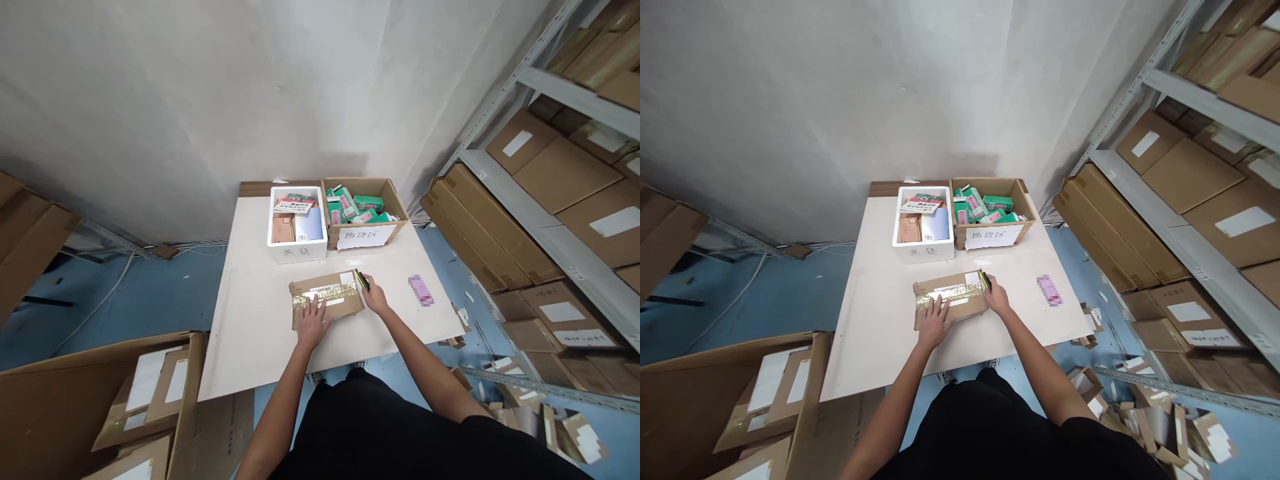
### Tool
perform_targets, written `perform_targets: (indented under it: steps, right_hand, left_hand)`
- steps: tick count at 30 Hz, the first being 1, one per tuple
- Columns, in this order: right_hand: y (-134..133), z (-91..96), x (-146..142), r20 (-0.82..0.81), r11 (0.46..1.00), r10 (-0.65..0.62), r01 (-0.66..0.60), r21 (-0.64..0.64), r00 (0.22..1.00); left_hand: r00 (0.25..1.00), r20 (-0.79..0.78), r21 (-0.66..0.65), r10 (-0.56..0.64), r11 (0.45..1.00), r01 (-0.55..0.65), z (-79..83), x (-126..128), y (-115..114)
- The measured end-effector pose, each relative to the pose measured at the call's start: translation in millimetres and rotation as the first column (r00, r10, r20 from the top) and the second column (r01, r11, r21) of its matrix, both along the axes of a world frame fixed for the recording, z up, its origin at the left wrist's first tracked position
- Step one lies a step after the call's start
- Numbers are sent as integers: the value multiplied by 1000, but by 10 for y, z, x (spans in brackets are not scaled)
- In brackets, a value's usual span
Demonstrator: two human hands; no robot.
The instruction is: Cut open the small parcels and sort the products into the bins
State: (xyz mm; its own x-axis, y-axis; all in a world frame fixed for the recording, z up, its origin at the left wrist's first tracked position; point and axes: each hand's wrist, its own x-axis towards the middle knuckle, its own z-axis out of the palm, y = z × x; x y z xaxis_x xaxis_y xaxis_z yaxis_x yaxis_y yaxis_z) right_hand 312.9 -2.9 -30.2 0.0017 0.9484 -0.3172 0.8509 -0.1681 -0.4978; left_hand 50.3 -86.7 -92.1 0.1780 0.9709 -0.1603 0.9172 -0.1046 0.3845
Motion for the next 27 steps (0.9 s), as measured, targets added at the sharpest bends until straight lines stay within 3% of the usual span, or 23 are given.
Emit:
perform_targets:
  steps: [3, 9, 17, 27]
  right_hand:
    - [-192, 6, -78, 114, 995, 91, -85, -57, 989]
    - [-208, 72, -290, 321, 981, 125, -68, -184, 939]
    - [1, 400, -311, 325, 936, 275, -175, -305, 905]
    - [-440, 374, -247, 347, 925, 235, -99, -367, 908]
  left_hand:
    - [1000, -19, 0, -17, 1000, 17, -98, 10, 42]
    - [999, -33, -9, -8, 1000, 8, -165, 6, 19]
    - [1000, 9, -43, 3, 999, -3, -169, 16, 49]
    - [1000, 20, -13, -19, 1000, 19, -216, 29, 61]
